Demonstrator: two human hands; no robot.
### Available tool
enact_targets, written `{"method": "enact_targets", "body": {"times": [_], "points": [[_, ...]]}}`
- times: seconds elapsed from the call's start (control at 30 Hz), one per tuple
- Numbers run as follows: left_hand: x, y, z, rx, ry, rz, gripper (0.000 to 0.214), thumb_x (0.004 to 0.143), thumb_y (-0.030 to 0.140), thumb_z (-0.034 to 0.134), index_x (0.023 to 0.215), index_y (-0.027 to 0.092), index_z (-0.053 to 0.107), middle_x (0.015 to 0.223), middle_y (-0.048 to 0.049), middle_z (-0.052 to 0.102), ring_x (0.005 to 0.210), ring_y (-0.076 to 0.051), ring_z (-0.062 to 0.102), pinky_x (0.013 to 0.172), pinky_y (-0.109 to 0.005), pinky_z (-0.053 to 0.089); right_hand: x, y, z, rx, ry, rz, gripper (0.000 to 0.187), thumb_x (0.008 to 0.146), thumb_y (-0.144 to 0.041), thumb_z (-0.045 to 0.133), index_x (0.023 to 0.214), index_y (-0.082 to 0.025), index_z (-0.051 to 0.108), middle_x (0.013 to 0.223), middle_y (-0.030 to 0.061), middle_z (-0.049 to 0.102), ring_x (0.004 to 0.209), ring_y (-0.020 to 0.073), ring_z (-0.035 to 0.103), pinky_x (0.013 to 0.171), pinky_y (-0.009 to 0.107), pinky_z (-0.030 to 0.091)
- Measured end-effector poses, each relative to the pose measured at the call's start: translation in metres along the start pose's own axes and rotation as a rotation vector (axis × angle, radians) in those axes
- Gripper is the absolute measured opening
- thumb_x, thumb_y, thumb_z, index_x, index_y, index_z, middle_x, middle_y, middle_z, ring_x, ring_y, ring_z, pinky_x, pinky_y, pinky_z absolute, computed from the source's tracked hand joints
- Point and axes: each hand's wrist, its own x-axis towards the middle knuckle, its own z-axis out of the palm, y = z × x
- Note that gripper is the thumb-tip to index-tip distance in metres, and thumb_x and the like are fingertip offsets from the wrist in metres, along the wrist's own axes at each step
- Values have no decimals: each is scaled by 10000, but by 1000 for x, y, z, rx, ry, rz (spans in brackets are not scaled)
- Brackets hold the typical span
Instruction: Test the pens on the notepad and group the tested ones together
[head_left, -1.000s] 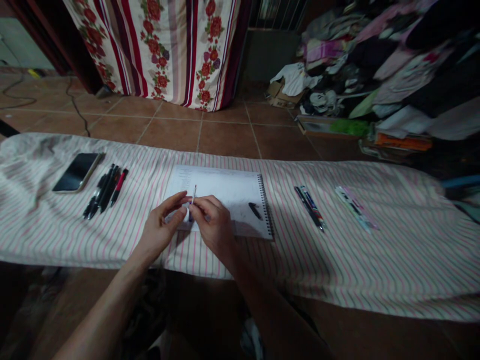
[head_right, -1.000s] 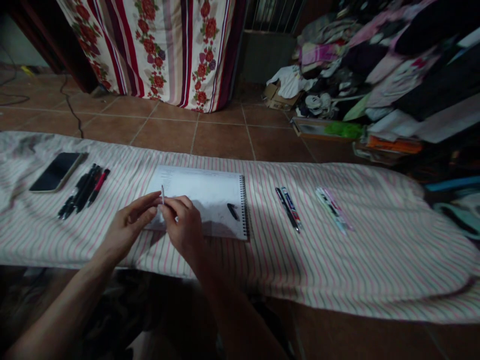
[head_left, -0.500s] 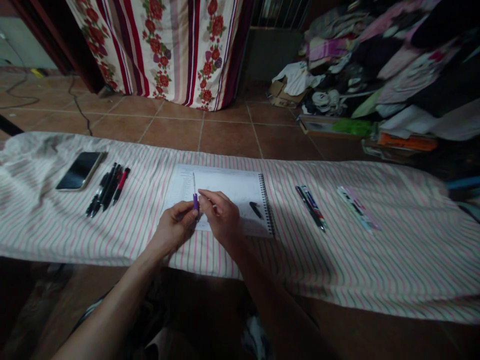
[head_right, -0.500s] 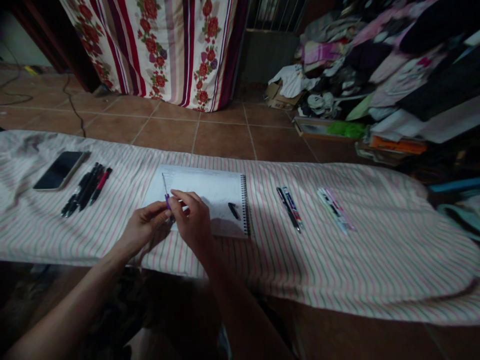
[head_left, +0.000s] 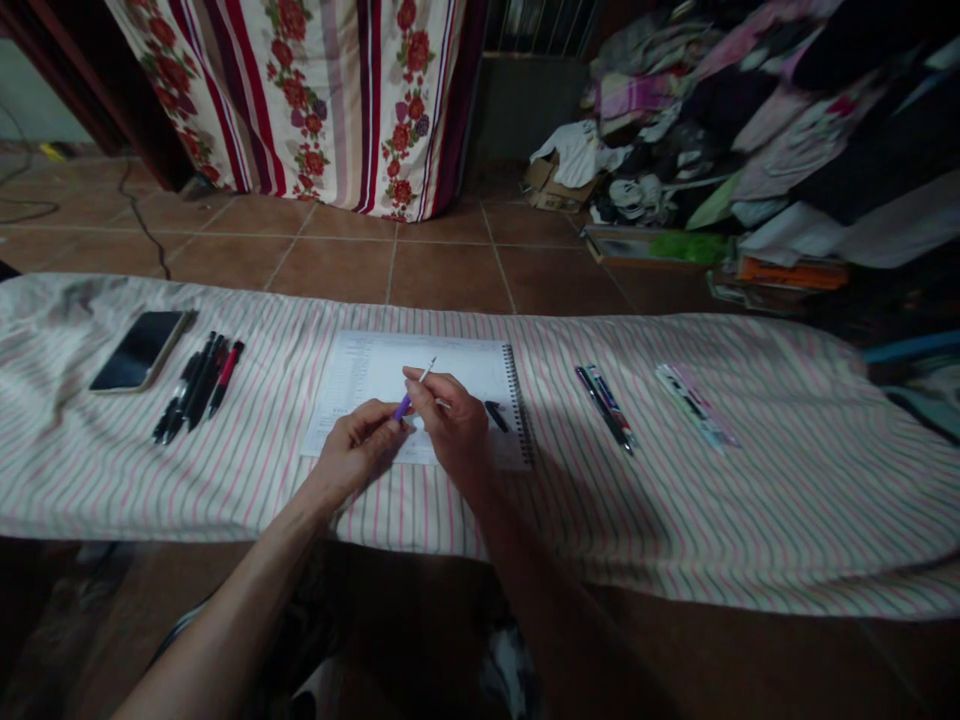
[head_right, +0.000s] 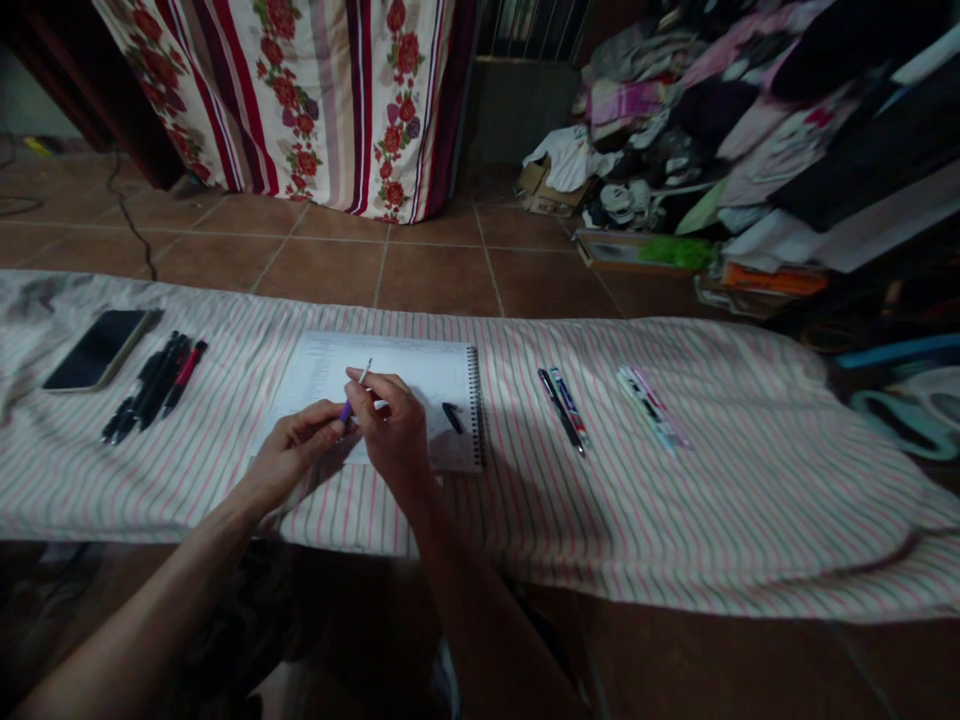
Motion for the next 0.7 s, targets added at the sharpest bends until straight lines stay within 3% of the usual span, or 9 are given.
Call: {"method": "enact_targets", "body": {"times": [0.17, 0.43, 0.7], "points": [[-1, 1, 8, -26, -52, 0, 210, 755, 350, 641, 880, 198, 714, 801, -47, 640, 780, -183, 632, 768, -351, 518, 2, -1, -5, 6, 38, 2, 201, 837, -301, 533, 801, -212, 710, 920, 41, 716, 833, 147, 653, 617, 236, 511], [0, 5, 14, 3, -67, 43, 199, 765, 359, 630, 852, 198, 709, 786, -45, 630, 766, -187, 632, 783, -365, 509, 0, -1, -9, 26, 64, 29, 222, 835, -341, 551, 808, -210, 729, 815, 29, 695, 749, 135, 638, 558, 230, 474], [-2, 6, 16, -109, -88, -35, 206, 760, 325, 626, 897, 182, 682, 715, -16, 610, 637, -140, 585, 667, -304, 469, 1, -1, -10, 45, 54, 63, 187, 823, -303, 566, 746, -218, 714, 863, 27, 727, 818, 145, 664, 693, 262, 511]]}}
